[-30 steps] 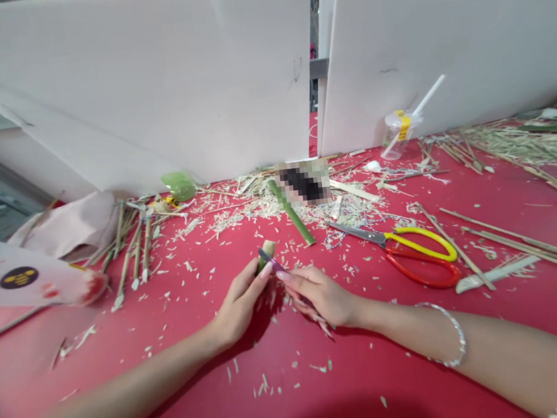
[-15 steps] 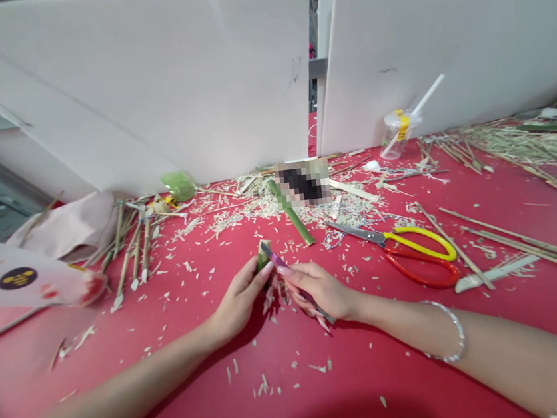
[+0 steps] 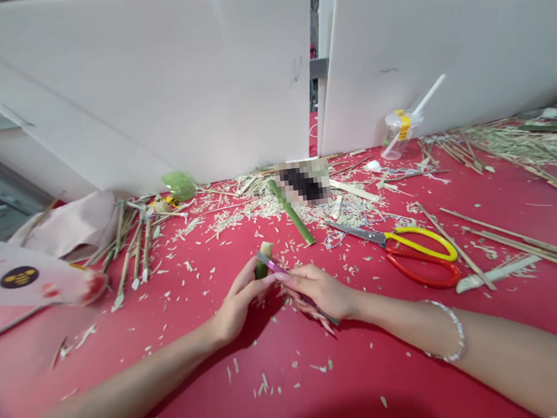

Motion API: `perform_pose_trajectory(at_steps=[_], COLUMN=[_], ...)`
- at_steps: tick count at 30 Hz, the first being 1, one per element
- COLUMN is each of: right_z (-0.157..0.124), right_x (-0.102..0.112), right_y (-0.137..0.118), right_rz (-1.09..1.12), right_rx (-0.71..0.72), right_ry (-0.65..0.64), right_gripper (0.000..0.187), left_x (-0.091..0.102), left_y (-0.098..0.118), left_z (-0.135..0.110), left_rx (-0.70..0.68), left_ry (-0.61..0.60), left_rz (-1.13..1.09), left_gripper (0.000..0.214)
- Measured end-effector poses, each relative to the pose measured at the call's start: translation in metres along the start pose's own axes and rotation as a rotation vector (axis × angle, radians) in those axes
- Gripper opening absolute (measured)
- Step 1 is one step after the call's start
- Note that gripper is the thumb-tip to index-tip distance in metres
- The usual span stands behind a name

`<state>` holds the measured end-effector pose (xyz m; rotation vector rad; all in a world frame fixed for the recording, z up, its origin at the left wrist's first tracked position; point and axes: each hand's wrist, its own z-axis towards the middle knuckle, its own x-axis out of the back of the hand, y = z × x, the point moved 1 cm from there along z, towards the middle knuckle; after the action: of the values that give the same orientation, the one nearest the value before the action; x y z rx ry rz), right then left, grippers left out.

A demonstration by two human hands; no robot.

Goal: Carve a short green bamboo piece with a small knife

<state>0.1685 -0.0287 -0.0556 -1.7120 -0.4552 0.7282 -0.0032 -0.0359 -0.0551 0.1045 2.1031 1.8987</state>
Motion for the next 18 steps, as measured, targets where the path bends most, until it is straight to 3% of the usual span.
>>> perform_pose_trajectory(at_steps=[3, 12, 18], right_z=[-0.0008, -0.0027, -0.0031], right_x=[-0.0009, 0.0018, 0.0004], right_y=[-0.0010, 0.0010, -0.0028], right_rz=[0.004, -0.065, -0.031], right_rx=[-0.001, -0.038, -0.061], right_ry=[-0.010, -0.020, -0.056], right_gripper=[0.052, 0.053, 0.052], left_x=[0.0024, -0.0013, 0.0005], left_y=[-0.0035, 0.0004, -0.0011], left_z=[0.0012, 0.0005, -0.0001], left_rx=[0.012, -0.009, -0.003], left_ry=[0.018, -0.040, -0.040], left_rz=[0.000, 0.112, 0.138], left_gripper=[0.046, 0.042, 0.057])
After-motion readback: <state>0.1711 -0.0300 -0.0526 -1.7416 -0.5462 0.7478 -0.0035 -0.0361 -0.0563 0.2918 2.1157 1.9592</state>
